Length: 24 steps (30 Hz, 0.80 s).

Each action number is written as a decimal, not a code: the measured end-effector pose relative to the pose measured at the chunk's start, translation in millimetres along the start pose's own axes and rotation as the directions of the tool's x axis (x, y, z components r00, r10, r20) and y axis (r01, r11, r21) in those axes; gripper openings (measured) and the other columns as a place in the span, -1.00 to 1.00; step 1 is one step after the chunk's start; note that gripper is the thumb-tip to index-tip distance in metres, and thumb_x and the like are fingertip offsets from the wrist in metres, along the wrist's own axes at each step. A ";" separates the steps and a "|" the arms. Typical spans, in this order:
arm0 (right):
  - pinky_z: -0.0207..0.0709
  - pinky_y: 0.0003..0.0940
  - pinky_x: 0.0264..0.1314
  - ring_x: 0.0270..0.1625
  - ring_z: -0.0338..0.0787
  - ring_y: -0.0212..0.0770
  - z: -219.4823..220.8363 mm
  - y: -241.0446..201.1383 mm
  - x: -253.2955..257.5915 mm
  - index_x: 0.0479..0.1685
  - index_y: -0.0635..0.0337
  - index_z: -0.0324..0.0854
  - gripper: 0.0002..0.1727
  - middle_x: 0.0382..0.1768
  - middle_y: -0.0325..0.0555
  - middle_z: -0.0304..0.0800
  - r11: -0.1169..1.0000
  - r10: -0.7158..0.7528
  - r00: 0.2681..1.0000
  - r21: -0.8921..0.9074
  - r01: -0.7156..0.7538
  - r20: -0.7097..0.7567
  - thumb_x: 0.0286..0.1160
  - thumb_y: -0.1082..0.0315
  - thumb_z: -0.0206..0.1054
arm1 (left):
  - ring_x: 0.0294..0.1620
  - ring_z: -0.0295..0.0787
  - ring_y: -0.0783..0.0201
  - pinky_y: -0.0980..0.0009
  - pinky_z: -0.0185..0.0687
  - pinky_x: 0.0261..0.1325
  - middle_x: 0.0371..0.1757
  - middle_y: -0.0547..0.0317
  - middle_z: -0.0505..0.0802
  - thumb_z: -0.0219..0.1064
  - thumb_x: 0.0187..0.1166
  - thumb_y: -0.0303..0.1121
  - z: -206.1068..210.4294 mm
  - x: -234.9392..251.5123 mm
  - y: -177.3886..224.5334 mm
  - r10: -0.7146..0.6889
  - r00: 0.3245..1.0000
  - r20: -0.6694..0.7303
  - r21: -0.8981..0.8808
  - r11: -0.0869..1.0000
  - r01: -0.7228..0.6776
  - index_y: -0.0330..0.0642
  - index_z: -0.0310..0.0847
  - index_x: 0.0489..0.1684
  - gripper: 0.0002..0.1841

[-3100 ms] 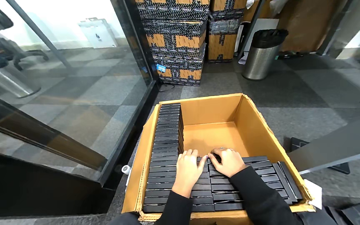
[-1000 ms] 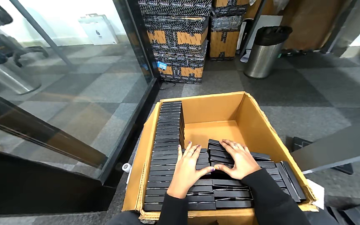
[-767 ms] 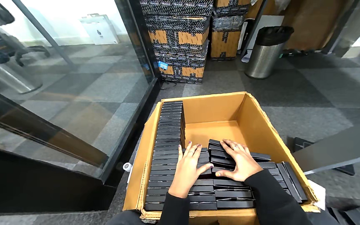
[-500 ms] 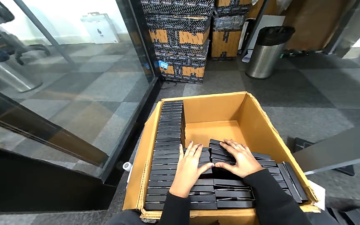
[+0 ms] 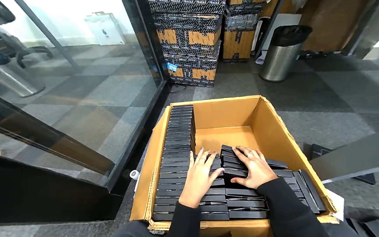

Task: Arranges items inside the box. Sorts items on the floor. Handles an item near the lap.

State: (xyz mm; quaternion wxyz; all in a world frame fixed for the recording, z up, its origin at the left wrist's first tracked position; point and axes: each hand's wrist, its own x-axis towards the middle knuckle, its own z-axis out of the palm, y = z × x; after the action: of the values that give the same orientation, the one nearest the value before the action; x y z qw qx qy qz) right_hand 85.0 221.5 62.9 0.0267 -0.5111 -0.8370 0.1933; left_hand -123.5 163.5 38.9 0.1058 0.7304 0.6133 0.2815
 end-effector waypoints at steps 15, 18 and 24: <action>-0.05 0.12 0.79 0.68 0.35 0.15 -1.8 -7.6 0.5 0.67 0.15 0.34 0.23 0.59 0.10 0.45 0.997 -0.055 0.998 -0.047 0.057 0.038 -0.22 -0.11 0.84 | 0.75 0.34 -0.17 -0.34 -0.14 0.80 0.53 -0.12 0.69 0.31 0.66 -0.03 0.7 1.3 -0.8 -0.015 0.999 0.029 0.007 1.000 0.015 -0.18 0.65 0.47 -0.47; -0.07 0.14 0.79 0.60 0.46 0.12 2.8 0.3 -1.7 0.50 0.16 0.51 0.19 0.43 0.08 0.60 0.992 -0.128 0.992 0.010 0.128 0.005 -0.21 -0.48 0.64 | 0.70 0.42 -0.16 -0.36 -0.08 0.78 0.49 -0.10 0.73 0.28 0.68 -0.04 2.2 1.0 -1.5 -0.007 1.000 0.013 0.014 1.000 0.007 -0.15 0.68 0.44 -0.51; 0.29 0.20 0.55 0.15 0.78 0.08 13.8 12.1 -2.5 -0.03 0.23 0.77 -0.40 -0.11 0.05 0.84 0.938 -0.254 0.921 0.156 0.308 -0.295 0.50 -0.21 0.29 | 0.45 0.69 -0.13 -0.30 0.10 0.73 0.24 -0.13 0.84 0.30 0.70 -0.23 -3.1 1.1 3.0 0.001 1.000 -0.009 -0.008 1.000 -0.001 -0.22 0.77 0.28 -0.65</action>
State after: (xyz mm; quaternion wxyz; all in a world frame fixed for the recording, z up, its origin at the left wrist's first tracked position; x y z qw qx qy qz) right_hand 93.0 220.1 46.2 0.2195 -0.4014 -0.8667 0.1988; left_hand -122.6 163.3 43.2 0.1058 0.7289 0.6122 0.2875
